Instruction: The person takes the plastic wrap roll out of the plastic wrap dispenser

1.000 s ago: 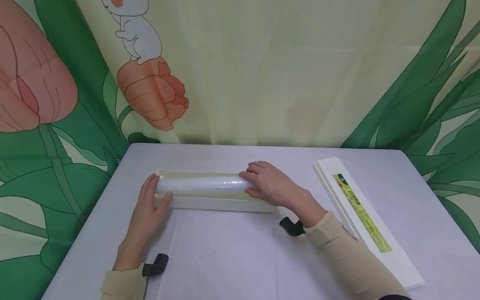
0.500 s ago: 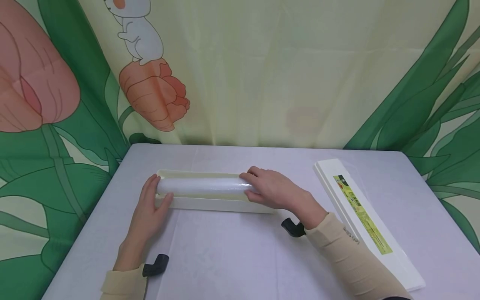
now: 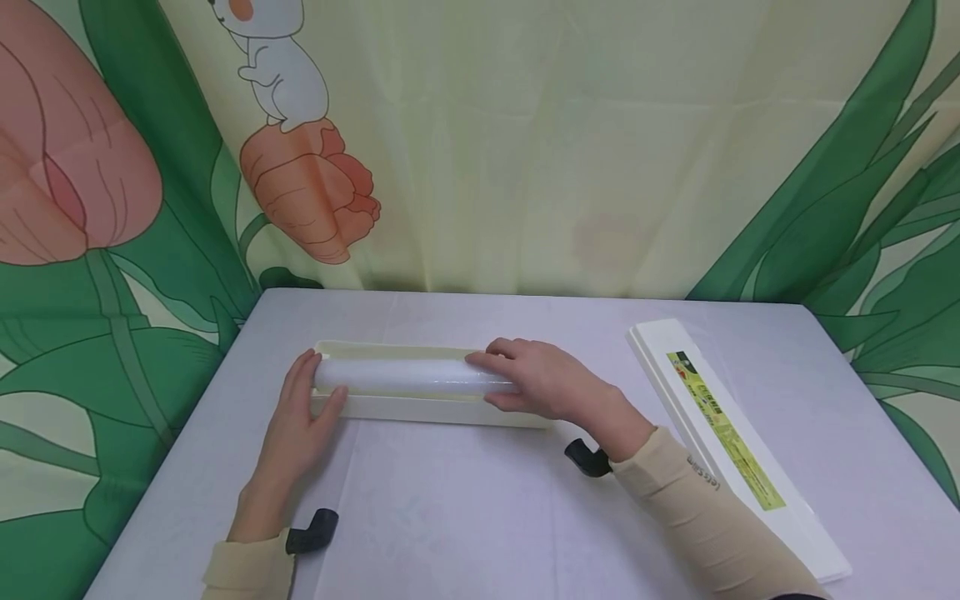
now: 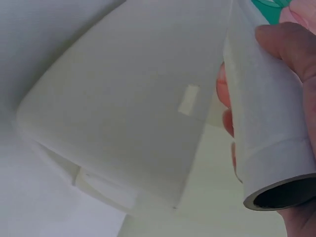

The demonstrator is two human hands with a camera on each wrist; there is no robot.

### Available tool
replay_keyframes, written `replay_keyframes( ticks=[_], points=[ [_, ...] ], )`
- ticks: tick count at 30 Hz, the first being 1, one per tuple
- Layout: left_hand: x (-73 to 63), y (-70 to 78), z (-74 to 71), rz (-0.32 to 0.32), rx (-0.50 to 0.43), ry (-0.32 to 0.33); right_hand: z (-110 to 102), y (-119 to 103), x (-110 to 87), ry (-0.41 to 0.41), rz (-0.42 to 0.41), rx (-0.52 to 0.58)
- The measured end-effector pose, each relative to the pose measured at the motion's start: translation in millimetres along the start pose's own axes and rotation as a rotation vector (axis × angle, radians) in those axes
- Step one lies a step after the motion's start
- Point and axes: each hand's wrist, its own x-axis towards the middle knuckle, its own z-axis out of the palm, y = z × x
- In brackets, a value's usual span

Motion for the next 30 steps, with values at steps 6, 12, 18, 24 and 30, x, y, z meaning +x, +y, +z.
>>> replay_keyframes(
  ticks=[6, 12, 18, 24, 30],
  points=[
    [0.1, -0.3, 0.5, 0.001, -0.005, 0.000, 6.2, 0.5, -4.6, 0.069, -0.026, -0.051],
    [0.1, 1.4, -1.5, -0.007, -0.017, 0.001, 4.9, -0.2, -10.7, 0.109, -0.024, -0.077],
    [-0.1, 1.9, -2.2, -0.024, -0.040, 0.001, 1.9, 1.5, -19.2, 0.147, 0.017, -0.098],
    [0.4, 2.1, -0.2, -0.025, -0.036, 0.002, -1.6, 3.2, -29.1, 0.223, 0.067, -0.118],
    [0.6, 4.1, -2.4, -0.027, -0.037, -0.006, -3.5, 3.6, -39.8, 0.285, 0.131, -0.132]
  ],
)
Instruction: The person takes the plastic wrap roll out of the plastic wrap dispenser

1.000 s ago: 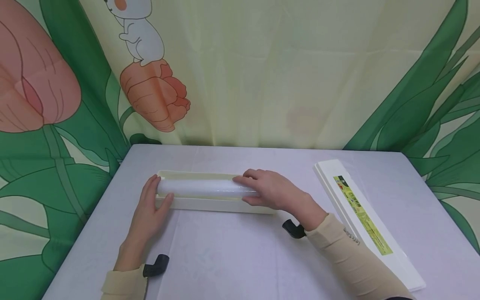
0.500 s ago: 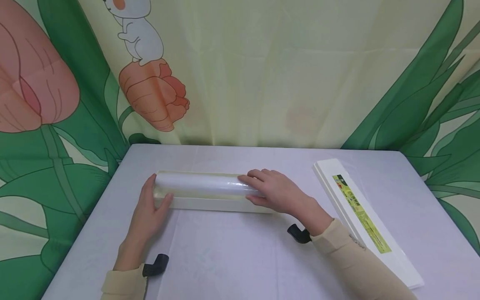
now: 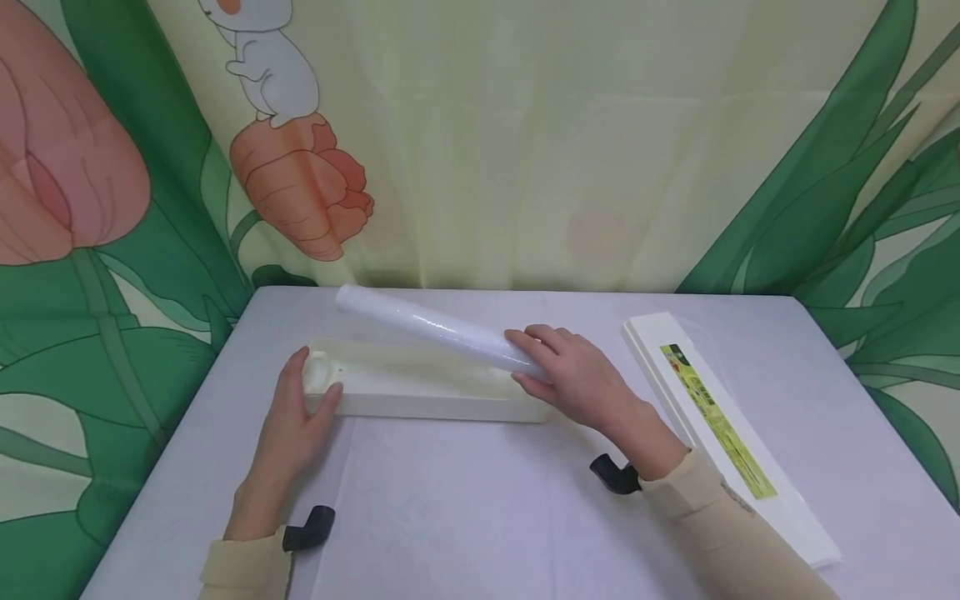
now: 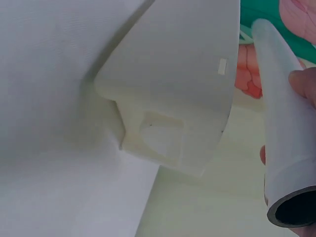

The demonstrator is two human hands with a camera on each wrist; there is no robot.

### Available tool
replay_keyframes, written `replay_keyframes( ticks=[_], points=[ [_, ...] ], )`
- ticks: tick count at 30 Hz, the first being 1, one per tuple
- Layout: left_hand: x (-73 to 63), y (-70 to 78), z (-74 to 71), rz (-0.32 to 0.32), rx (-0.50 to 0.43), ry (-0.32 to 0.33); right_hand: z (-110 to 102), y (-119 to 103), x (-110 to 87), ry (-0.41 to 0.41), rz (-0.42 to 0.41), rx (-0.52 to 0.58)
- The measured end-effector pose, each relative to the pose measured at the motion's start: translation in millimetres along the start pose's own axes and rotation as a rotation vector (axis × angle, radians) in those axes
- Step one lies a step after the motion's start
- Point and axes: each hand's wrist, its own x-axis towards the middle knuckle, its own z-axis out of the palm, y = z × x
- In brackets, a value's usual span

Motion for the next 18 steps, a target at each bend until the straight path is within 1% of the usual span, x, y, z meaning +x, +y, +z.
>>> replay_keyframes(
  ticks=[4, 12, 18],
  points=[
    [-0.4, 1.2, 0.5, -0.012, 0.005, -0.002, -2.6, 1.0, -9.3, 0.047, 0.050, -0.015],
    [-0.3, 3.7, 0.1, -0.035, 0.010, -0.014, -7.1, -0.8, -29.7, 0.109, 0.167, -0.023],
    [-0.8, 3.0, 1.7, -0.045, 0.015, -0.012, -14.1, -4.6, -41.6, 0.158, 0.232, -0.055]
  ],
)
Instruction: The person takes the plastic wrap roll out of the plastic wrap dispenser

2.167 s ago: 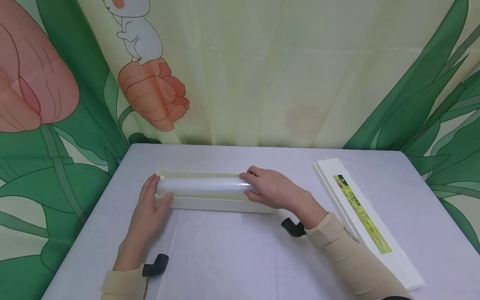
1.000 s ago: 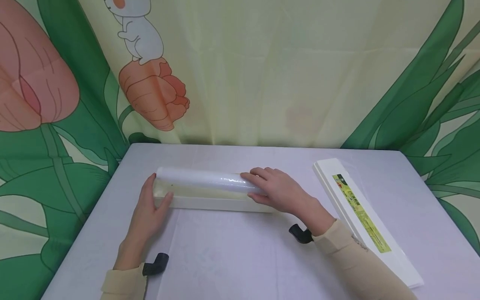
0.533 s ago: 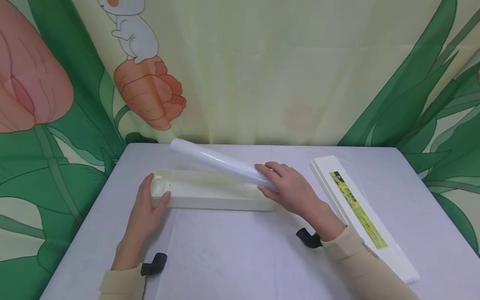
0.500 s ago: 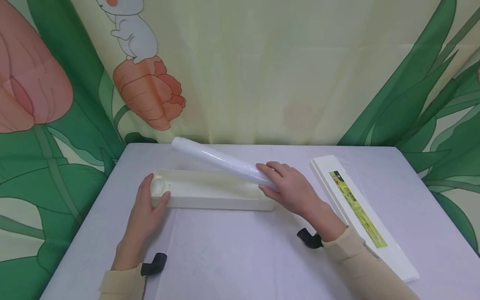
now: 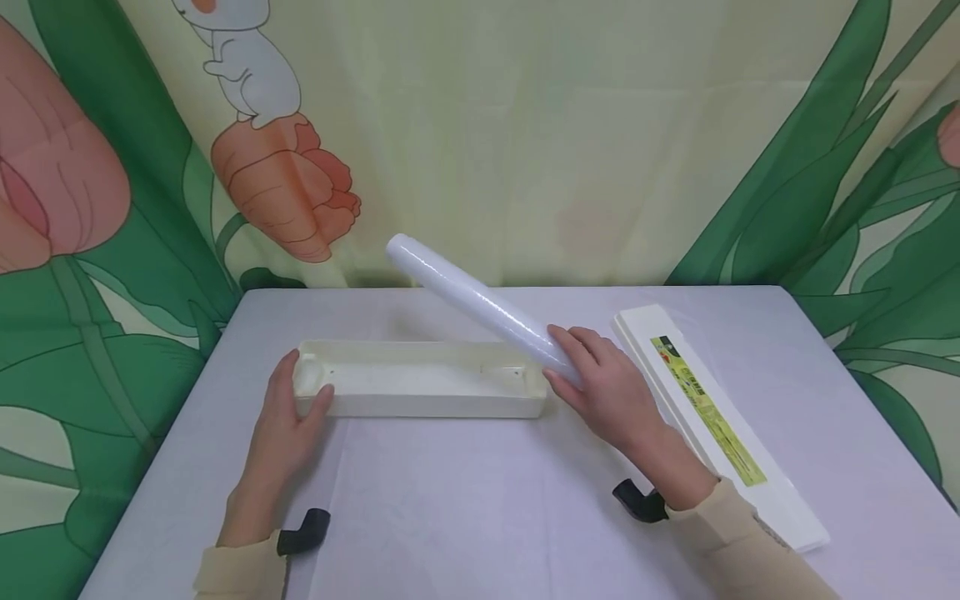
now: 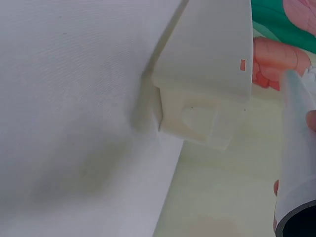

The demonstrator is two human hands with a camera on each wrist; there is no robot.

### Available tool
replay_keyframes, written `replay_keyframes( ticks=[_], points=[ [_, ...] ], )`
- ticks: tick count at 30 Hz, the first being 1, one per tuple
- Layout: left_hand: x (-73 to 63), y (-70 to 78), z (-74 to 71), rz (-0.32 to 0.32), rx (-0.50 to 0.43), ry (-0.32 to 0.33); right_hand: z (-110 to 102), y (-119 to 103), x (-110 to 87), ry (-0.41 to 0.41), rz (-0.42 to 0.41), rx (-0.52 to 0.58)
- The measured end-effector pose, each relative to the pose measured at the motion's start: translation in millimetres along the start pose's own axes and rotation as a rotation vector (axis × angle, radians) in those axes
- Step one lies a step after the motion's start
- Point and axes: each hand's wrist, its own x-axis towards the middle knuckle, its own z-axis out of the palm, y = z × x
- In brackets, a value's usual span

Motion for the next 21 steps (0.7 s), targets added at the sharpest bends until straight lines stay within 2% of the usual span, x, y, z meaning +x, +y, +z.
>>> replay_keyframes(
  ticks=[12, 21],
  points=[
    [0.1, -0.3, -1.7, 0.010, 0.003, 0.000, -23.3, 5.8, -22.1, 0.042, 0.123, -0.074],
    [0.3, -3.5, -1.4, 0.016, -0.005, -0.007, -37.4, 5.1, -40.3, 0.008, 0.218, -0.108]
  ],
)
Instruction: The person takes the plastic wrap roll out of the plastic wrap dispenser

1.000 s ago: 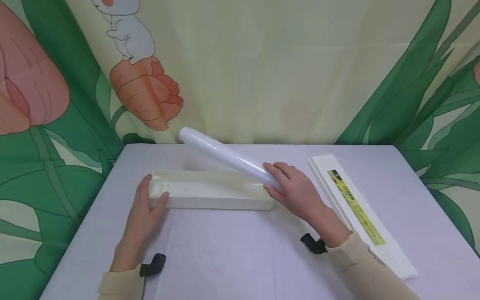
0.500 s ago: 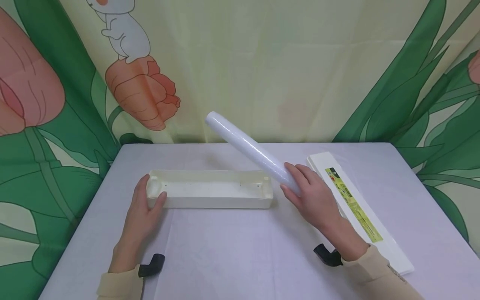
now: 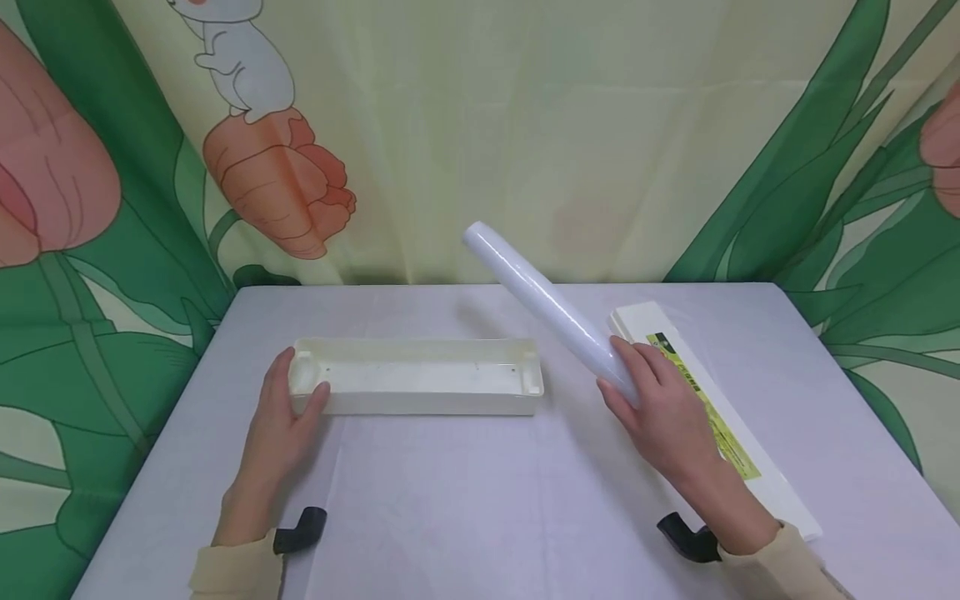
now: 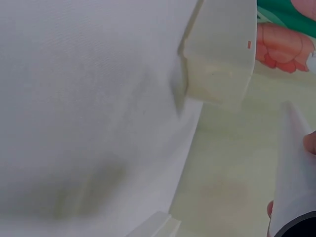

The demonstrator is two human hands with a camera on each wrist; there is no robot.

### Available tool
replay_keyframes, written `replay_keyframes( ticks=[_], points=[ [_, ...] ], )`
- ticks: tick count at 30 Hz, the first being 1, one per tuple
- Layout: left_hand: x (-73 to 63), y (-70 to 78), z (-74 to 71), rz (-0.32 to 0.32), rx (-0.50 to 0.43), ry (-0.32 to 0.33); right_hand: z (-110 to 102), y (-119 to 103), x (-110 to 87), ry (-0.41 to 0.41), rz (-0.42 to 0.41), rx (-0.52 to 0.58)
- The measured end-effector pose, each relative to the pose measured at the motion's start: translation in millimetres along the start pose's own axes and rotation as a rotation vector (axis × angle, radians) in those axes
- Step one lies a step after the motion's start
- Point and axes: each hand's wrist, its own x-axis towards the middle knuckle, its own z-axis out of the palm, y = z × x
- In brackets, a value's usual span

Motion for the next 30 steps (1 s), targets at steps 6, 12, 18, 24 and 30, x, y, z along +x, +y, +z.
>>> replay_keyframes(
  ticks=[6, 12, 18, 24, 30],
  points=[
    [-0.9, 1.6, -0.3, 0.027, -0.004, 0.016, -5.4, 3.9, -17.2, 0.006, 0.039, -0.010],
    [-3.2, 2.0, 0.5, 0.016, -0.003, 0.027, -8.7, 8.4, -33.3, 0.017, 0.094, -0.027],
    [-3.3, 3.6, 3.2, 0.004, 0.005, 0.022, -11.2, 9.3, -50.1, -0.002, 0.170, -0.022],
    [-2.6, 3.6, 4.6, 0.018, -0.003, 0.019, -12.5, 6.2, -64.8, -0.030, 0.253, -0.039],
    [-2.9, 2.7, 4.0, 0.023, -0.008, 0.021, -13.3, 4.9, -76.3, -0.007, 0.279, -0.044]
  ],
)
